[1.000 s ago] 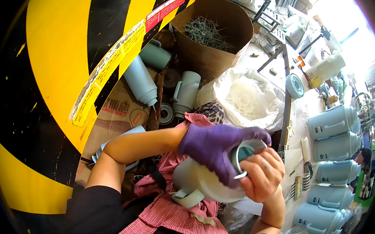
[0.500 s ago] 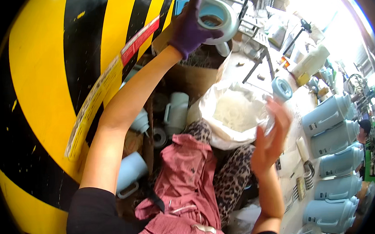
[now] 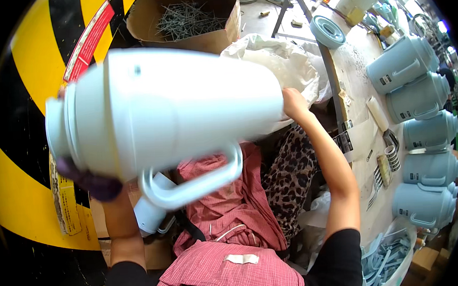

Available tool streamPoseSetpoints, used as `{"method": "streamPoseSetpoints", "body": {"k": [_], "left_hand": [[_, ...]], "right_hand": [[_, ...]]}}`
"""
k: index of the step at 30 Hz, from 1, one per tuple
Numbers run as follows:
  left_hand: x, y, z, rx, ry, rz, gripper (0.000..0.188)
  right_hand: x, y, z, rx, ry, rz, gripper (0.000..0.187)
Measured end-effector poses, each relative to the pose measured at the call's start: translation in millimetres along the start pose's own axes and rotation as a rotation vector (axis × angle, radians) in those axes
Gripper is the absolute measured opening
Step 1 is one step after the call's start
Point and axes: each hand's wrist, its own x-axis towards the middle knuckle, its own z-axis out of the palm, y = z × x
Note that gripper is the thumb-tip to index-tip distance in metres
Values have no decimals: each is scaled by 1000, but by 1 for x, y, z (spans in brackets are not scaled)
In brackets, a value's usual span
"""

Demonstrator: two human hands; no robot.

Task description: The person assembles insulated water jugs by applying adhesive labels to jug bodies, inserting silicone sealing rings into the openings, and attaching plastic handles and base components by hand.

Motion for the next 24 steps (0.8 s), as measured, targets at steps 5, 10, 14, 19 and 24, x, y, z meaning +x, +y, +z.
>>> {"method": "streamPoseSetpoints", "body": {"k": [5,10,14,19,24], "left_hand": [[-34,17,-48,34,-388,-230,43],[-53,21,-54,175,-960,-480,31],[-80,8,-13,219,-1354,235,24],[-105,-4,-16,208,-1381,149,45],[-74,37,-10,666,-1114,979,68]], "right_hand": [[52,38,83,-19,-235,185,33],[32,32,63,159,-31,174,22],[-22,4,-13,295,216,32,40],[-141,-60,-128,622,377,-90,30],[-227,-166,-209,716,35,-347,11]]}}
